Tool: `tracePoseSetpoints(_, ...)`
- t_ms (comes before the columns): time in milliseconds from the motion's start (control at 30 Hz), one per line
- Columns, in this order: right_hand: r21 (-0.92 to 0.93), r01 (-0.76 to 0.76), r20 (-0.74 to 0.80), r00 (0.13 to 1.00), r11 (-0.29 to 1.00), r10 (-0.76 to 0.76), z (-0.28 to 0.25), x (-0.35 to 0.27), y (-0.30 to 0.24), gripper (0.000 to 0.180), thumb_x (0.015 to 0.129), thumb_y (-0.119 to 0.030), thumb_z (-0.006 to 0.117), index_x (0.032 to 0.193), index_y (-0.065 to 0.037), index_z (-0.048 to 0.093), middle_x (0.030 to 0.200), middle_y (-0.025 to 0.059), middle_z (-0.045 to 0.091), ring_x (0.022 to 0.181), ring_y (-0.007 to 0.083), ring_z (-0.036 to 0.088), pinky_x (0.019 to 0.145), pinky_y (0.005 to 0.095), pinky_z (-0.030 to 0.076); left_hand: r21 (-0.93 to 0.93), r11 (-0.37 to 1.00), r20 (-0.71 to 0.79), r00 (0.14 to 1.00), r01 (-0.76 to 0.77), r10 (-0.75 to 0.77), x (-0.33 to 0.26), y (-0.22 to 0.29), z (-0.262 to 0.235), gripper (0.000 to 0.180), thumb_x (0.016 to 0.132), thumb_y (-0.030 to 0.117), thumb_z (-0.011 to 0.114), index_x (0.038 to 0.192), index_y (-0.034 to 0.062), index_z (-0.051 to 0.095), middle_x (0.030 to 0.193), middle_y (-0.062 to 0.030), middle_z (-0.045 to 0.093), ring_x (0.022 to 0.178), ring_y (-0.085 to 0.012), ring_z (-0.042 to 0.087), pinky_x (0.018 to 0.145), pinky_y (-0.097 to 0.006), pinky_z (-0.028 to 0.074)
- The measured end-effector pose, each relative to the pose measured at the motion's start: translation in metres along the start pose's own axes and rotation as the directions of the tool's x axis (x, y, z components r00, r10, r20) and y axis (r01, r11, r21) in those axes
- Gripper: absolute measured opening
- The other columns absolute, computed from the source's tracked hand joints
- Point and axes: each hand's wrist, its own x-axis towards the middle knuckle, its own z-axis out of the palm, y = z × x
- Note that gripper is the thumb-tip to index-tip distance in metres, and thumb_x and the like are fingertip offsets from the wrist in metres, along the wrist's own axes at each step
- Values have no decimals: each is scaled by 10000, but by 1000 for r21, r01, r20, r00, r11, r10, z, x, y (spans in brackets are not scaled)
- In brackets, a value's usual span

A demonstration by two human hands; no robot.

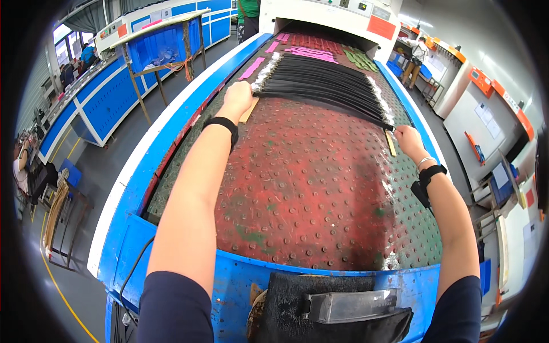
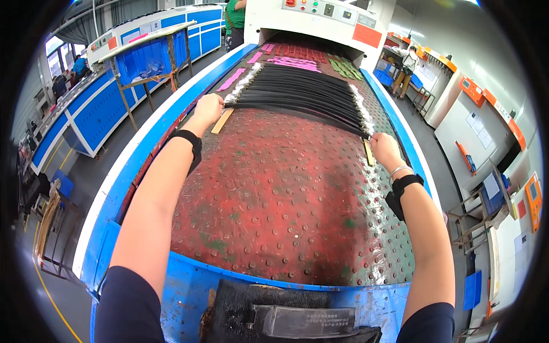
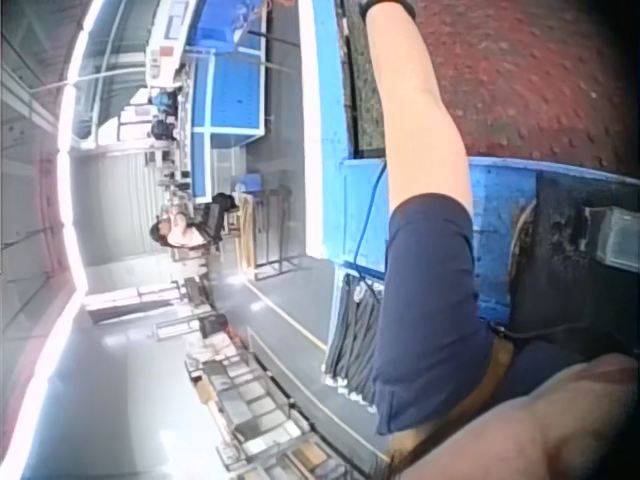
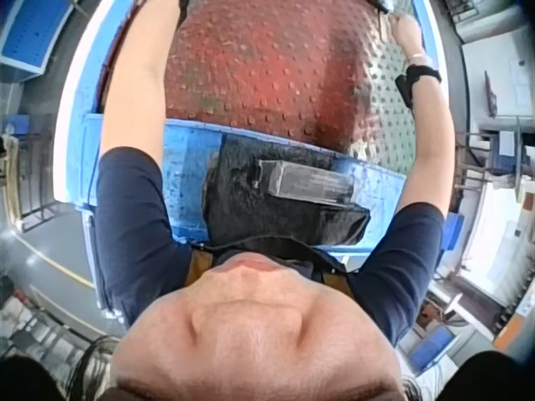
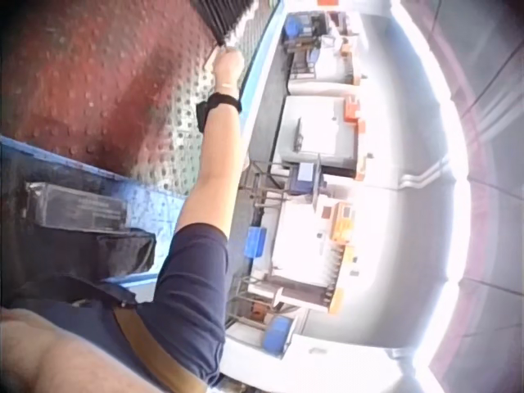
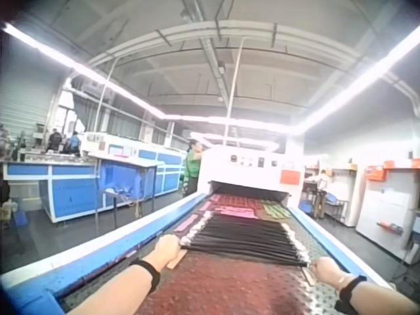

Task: The person repeatedly picks up black belts from a blue bin, threads them through a clear plastic clip, and places the assembled units onto a red conveyor belt. The process is repeated multiple times in a continuous loop.

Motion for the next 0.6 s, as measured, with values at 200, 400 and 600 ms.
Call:
tracePoseSetpoints(200, -8, 19, -12, 1000, 1000, -19, 10, 4, 3, 200, 760, -171, 507, 710, -1, 599, 734, 225, 583, 739, 385, 563, 688, 447, 442, -22, 998, -21, 997, 67, -68, -11, 4, 12, 110, 707, 95, 590, 744, 21, 662, 814, -202, 629, 804, -348, 614, 724, -427, 486)
tracePoseSetpoints(400, -12, -21, 58, 998, 1000, 22, 9, -2, 3, 193, 746, -161, 495, 715, -6, 606, 747, 218, 594, 758, 377, 570, 706, 440, 449, -162, 969, -29, 981, 187, -194, -11, 10, 18, 108, 706, 77, 599, 772, 19, 663, 821, -217, 626, 820, -347, 614, 728, -422, 490)
tracePoseSetpoints(600, -43, 7, 96, 995, 999, -3, 15, -3, -10, 177, 752, -157, 480, 770, -40, 610, 779, 202, 604, 797, 373, 570, 732, 442, 450, -160, 933, 2, 946, 321, -325, -3, 2, 29, 157, 732, 88, 591, 832, -18, 649, 889, -231, 619, 874, -356, 602, 760, -422, 480)
